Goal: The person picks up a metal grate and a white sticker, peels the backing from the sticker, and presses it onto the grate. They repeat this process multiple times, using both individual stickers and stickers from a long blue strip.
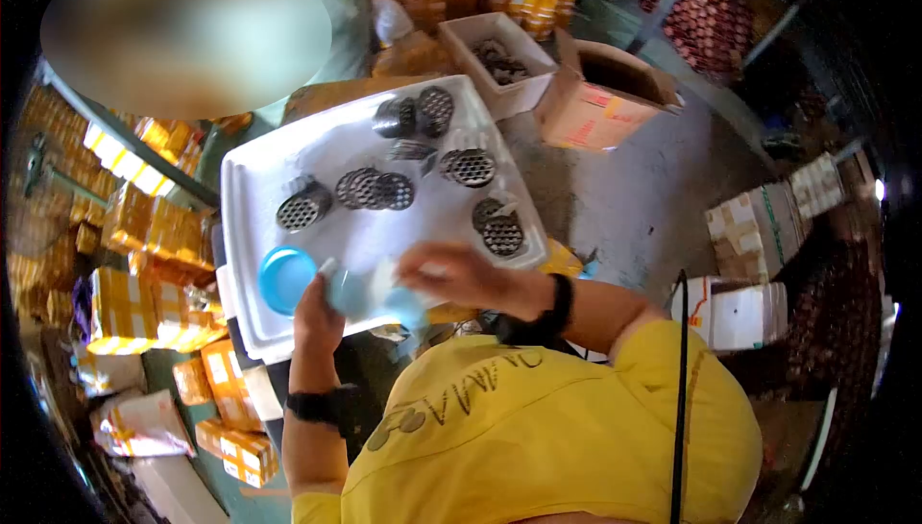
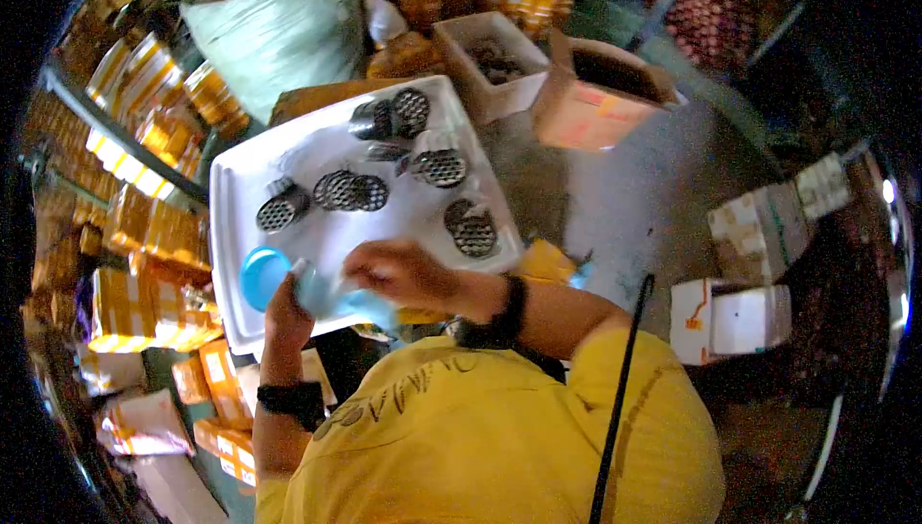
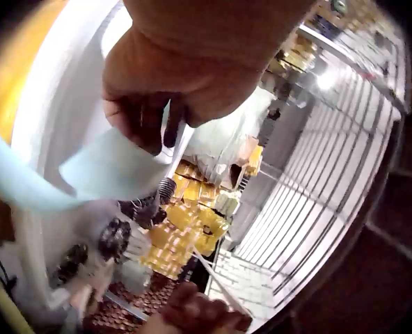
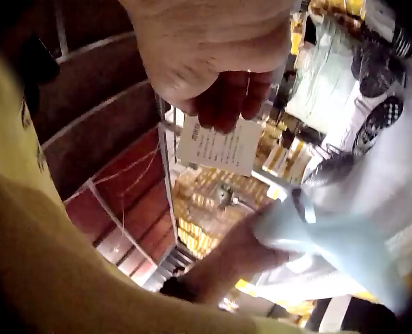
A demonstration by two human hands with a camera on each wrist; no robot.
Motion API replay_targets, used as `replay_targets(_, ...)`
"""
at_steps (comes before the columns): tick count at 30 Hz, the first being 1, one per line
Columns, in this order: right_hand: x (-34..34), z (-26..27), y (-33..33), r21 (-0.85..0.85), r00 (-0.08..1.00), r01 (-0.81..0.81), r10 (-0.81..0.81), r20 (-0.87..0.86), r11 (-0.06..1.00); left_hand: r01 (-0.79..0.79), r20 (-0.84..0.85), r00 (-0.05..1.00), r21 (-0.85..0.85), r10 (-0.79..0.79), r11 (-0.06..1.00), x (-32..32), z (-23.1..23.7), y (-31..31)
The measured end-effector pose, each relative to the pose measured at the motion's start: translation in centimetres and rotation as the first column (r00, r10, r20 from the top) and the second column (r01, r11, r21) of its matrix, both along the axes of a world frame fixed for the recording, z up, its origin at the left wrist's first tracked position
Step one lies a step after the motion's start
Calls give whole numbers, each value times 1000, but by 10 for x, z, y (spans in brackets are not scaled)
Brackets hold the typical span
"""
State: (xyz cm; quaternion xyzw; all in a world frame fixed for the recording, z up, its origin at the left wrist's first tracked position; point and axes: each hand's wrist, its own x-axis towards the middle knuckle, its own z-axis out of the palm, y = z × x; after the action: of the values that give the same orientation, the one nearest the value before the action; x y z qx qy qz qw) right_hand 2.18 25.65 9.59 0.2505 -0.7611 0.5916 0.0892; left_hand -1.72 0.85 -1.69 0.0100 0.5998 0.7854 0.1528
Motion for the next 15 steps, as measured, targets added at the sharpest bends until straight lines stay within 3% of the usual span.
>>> replay_targets(1,3,6,16,-16,990,56,-53,128,998,22,58,998,-207,-10,978,-2,9,2)
replay_targets(3,-3,-11,45,-116,974,153,-129,187,981,156,200,979,-566,-49,810,-8,27,6)
replay_targets(5,-1,-10,64,-249,937,269,-193,290,930,131,-35,935,-889,-352,438,-10,54,19)
replay_targets(6,0,-15,71,-259,923,323,-242,300,910,150,18,945,-912,-326,383,-15,67,27)
replay_targets(9,6,-29,89,-196,872,446,-375,314,873,-106,-213,928,-937,-305,332,-37,73,41)
replay_targets(11,12,-31,95,-185,822,529,-445,355,828,-170,-325,899,-877,-294,449,-59,72,57)
replay_targets(12,15,-24,90,-266,813,557,-453,366,786,-197,-378,881,-839,-284,507,-70,71,67)
replay_targets(15,31,-15,97,-170,769,594,-493,407,786,-275,-466,812,-836,-351,475,-115,36,100)
